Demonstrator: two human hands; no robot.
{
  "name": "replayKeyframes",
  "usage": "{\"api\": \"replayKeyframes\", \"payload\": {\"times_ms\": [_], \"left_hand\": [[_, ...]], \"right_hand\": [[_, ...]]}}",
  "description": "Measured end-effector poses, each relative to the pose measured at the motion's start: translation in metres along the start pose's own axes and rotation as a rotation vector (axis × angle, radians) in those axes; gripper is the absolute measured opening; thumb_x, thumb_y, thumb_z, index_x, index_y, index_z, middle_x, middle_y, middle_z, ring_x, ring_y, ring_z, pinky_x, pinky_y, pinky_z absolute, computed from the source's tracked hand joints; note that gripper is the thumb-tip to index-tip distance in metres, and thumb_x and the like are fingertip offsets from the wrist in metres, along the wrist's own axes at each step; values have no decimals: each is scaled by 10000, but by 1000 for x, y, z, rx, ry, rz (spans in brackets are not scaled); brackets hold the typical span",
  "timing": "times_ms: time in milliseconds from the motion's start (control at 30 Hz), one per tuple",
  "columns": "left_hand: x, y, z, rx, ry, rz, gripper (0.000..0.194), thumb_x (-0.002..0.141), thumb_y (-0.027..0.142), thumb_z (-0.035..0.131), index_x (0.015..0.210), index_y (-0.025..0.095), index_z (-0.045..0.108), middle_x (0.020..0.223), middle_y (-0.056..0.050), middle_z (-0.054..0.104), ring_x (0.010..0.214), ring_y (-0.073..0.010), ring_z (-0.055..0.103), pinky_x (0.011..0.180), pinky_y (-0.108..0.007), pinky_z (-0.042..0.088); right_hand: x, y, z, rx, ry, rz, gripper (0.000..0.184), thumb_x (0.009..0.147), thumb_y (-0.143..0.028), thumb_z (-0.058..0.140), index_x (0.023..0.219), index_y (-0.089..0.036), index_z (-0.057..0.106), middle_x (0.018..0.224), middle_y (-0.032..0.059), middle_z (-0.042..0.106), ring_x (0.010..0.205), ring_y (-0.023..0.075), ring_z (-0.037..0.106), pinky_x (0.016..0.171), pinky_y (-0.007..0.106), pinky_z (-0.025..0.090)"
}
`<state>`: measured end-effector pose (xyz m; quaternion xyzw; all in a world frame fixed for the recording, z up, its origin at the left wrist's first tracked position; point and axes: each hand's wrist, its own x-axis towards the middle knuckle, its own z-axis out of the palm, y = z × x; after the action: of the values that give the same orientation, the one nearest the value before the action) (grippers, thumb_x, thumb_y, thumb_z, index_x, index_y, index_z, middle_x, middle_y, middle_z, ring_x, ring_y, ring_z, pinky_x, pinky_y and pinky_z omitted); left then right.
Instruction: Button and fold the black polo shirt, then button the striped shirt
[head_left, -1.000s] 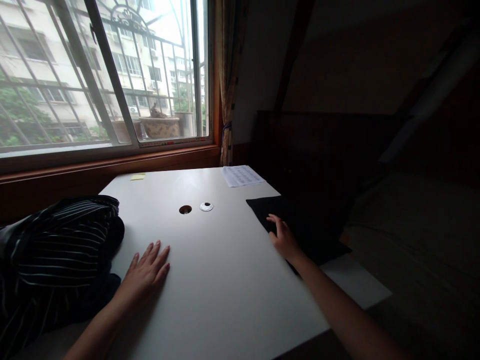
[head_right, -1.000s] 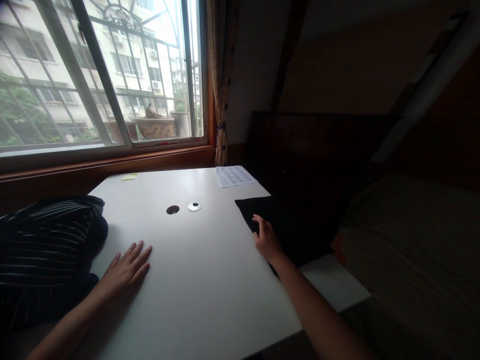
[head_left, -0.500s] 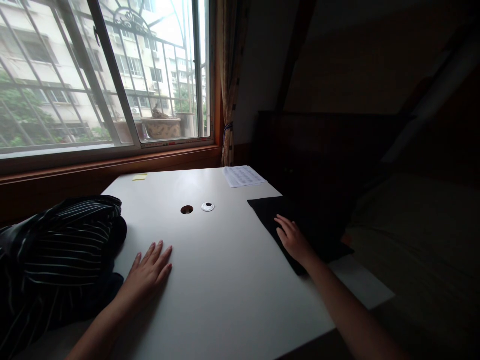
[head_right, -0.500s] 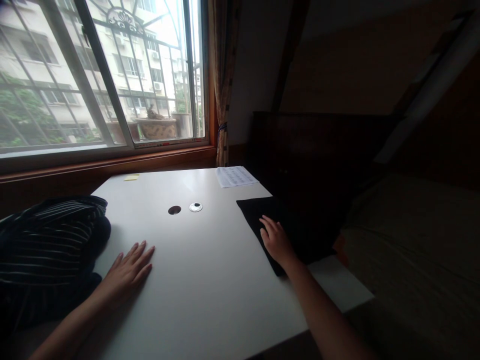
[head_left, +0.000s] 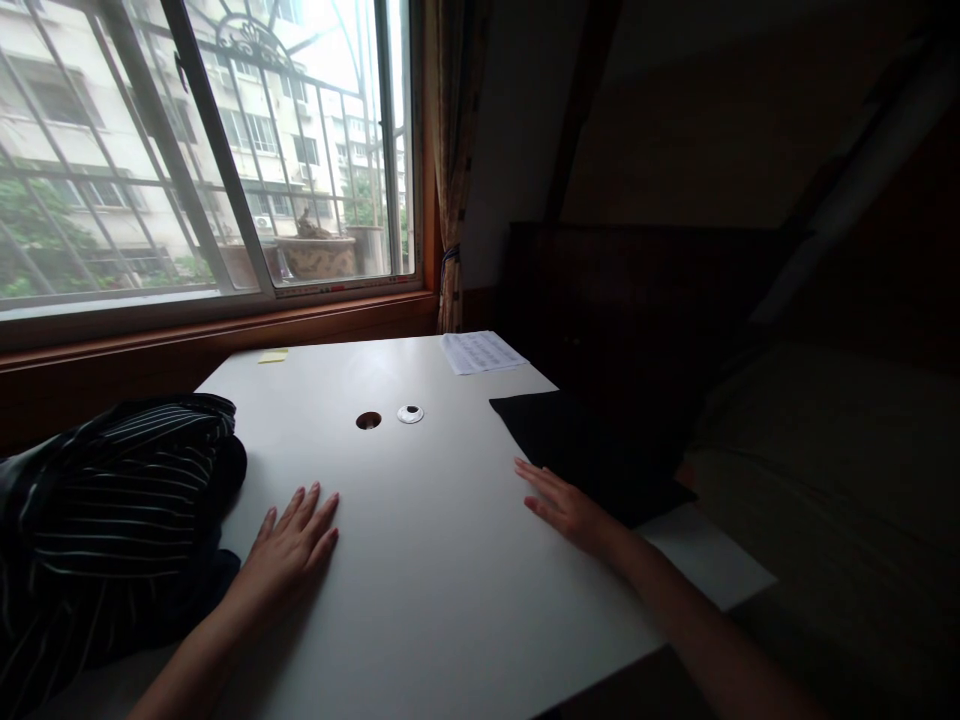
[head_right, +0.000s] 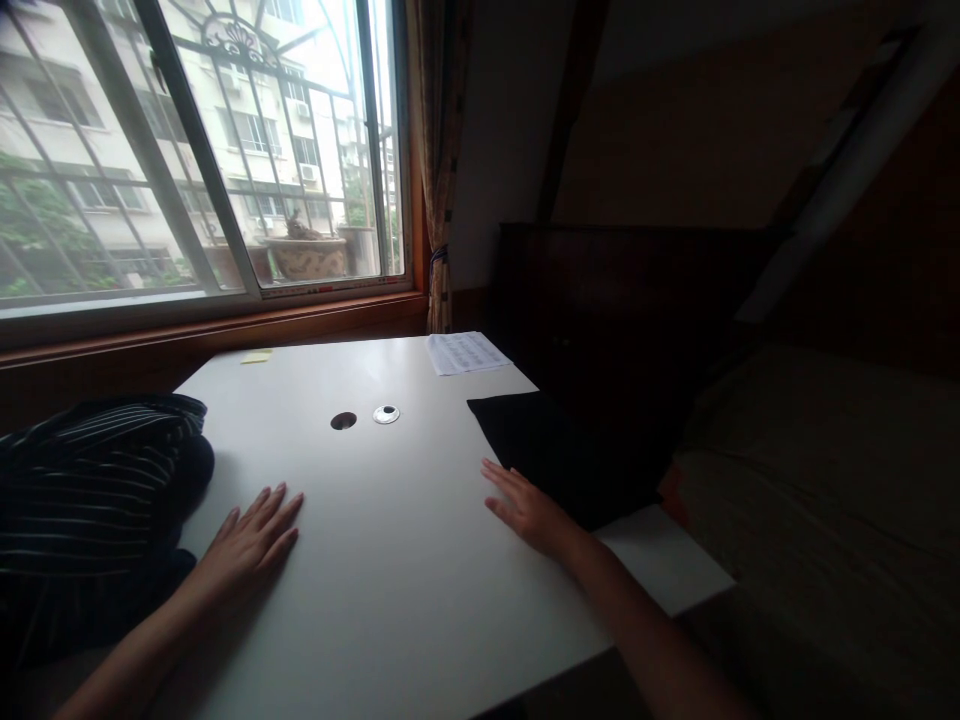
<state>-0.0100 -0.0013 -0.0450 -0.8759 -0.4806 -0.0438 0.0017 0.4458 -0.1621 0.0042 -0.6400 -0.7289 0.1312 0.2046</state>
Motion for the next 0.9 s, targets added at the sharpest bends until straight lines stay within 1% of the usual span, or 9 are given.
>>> {"api": "replayKeyframes", "payload": {"times_ms": [100,167,233,333,400,467,567,700,900], "left_hand": [[-1,0,-1,2,-2,-1,549,1002,453,314,1528,296,310,1623,-54,199,1503,-301,166,1172,-551,173],[-1,0,-1,4,-12,-4,551,1001,455,314,1529,297,306,1624,-54,195,1503,-300,161,1171,-553,176],[-1,-1,-1,9,-18,-4,550,1002,455,311,1529,298,305,1624,-53,192,1504,-299,158,1170,-553,178],[0,-2,2,12,-9,-1,547,1004,455,307,1528,298,306,1624,-52,190,1505,-297,155,1169,-551,175],[0,-2,3,12,-4,-2,544,1005,452,309,1528,301,305,1624,-51,193,1505,-296,156,1169,-548,175],[0,-2,4,10,-1,-7,541,1004,450,315,1526,307,307,1623,-48,199,1504,-297,162,1169,-547,175],[0,-2,4,5,10,-2,543,1006,455,311,1529,310,301,1624,-46,196,1503,-298,166,1170,-546,175],[0,-2,2,14,-3,1,544,1005,452,310,1529,303,305,1623,-49,196,1503,-298,166,1168,-546,179],[1,-1,1,8,-16,-9,549,1002,456,316,1530,308,296,1625,-43,188,1505,-296,158,1172,-550,169]], "right_hand": [[-2,33,-13,-138,228,113,576,1004,-521,323,1502,-238,377,1590,61,321,1467,236,293,1214,481,210],[-6,64,-23,-296,323,226,620,983,-533,336,1482,-173,410,1574,119,344,1465,290,287,1193,535,223],[-13,93,-32,-424,350,350,655,963,-541,338,1473,-138,416,1559,158,359,1459,336,285,1170,585,227],[-28,118,-39,-500,256,534,678,952,-562,295,1467,-140,425,1561,176,349,1431,371,332,1128,603,285],[-36,122,-39,-521,191,585,685,953,-562,266,1479,-146,403,1582,169,308,1424,366,345,1122,581,307],[-42,118,-36,-545,173,588,682,955,-554,262,1494,-152,378,1595,160,282,1429,357,336,1130,560,302],[-47,109,-31,-566,184,609,674,952,-543,276,1500,-162,373,1578,169,314,1418,365,350,1132,561,292],[-56,100,-28,-567,223,680,715,936,-555,294,1505,-127,361,1546,203,359,1411,391,348,1125,596,278],[-81,97,-25,-532,229,653,731,894,-594,312,1469,-160,437,1529,189,392,1425,440,300,1086,653,304]]}}
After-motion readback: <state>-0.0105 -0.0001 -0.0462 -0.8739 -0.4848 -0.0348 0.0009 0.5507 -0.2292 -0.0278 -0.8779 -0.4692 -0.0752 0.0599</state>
